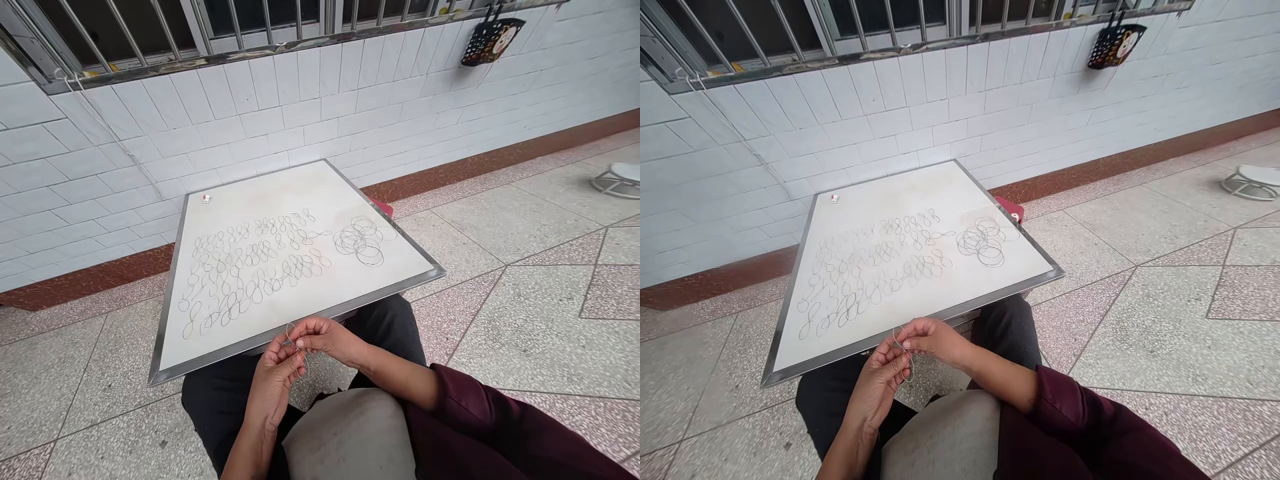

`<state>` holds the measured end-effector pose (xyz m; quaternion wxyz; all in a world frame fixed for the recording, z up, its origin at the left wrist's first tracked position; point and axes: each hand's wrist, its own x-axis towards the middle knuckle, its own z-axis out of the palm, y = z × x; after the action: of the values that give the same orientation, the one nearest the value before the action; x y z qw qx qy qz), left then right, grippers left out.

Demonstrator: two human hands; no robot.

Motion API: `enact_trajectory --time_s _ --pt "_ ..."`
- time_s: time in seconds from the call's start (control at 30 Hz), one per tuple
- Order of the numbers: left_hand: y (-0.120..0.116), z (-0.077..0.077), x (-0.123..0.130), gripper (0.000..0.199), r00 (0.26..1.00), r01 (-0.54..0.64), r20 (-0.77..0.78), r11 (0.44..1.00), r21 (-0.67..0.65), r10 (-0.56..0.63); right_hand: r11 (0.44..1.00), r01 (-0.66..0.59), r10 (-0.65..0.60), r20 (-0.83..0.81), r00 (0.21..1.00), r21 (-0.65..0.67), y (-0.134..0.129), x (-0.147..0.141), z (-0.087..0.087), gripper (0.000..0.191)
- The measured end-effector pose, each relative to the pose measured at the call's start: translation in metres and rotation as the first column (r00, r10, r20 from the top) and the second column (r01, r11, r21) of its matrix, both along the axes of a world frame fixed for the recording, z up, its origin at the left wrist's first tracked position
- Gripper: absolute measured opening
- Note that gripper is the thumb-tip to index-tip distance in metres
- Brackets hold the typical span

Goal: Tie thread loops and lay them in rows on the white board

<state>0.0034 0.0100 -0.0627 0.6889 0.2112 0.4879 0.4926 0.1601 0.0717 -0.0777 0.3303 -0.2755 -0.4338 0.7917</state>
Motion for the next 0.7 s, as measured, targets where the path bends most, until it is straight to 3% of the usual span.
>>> enact_trajectory --time_s 0.17,0.4,0.6,0.7 --pt "-0.001 -0.002 -0.001 0.054 1.000 0.009 0.025 1.000 -0.020 -0.008 0.998 -0.067 0.066 -0.026 0.997 -0.014 0.002 0.003 -0.005 0.031" --pt "-0.002 0.001 0.003 0.053 0.998 -0.012 -0.059 1.000 0.024 0.014 0.998 0.010 -0.010 -0.017 1.000 0.055 0.001 -0.001 -0.009 0.033" --pt "-0.003 0.007 0.011 0.061 0.953 -0.053 -0.291 0.992 0.118 0.086 0.990 0.118 -0.121 0.024 0.992 0.078 -0.002 -0.005 -0.008 0.035" --pt "-0.004 0.005 0.011 0.062 0.936 -0.061 -0.337 0.989 0.132 0.103 0.986 0.140 -0.145 0.051 0.988 0.092 -0.002 -0.005 -0.007 0.035"
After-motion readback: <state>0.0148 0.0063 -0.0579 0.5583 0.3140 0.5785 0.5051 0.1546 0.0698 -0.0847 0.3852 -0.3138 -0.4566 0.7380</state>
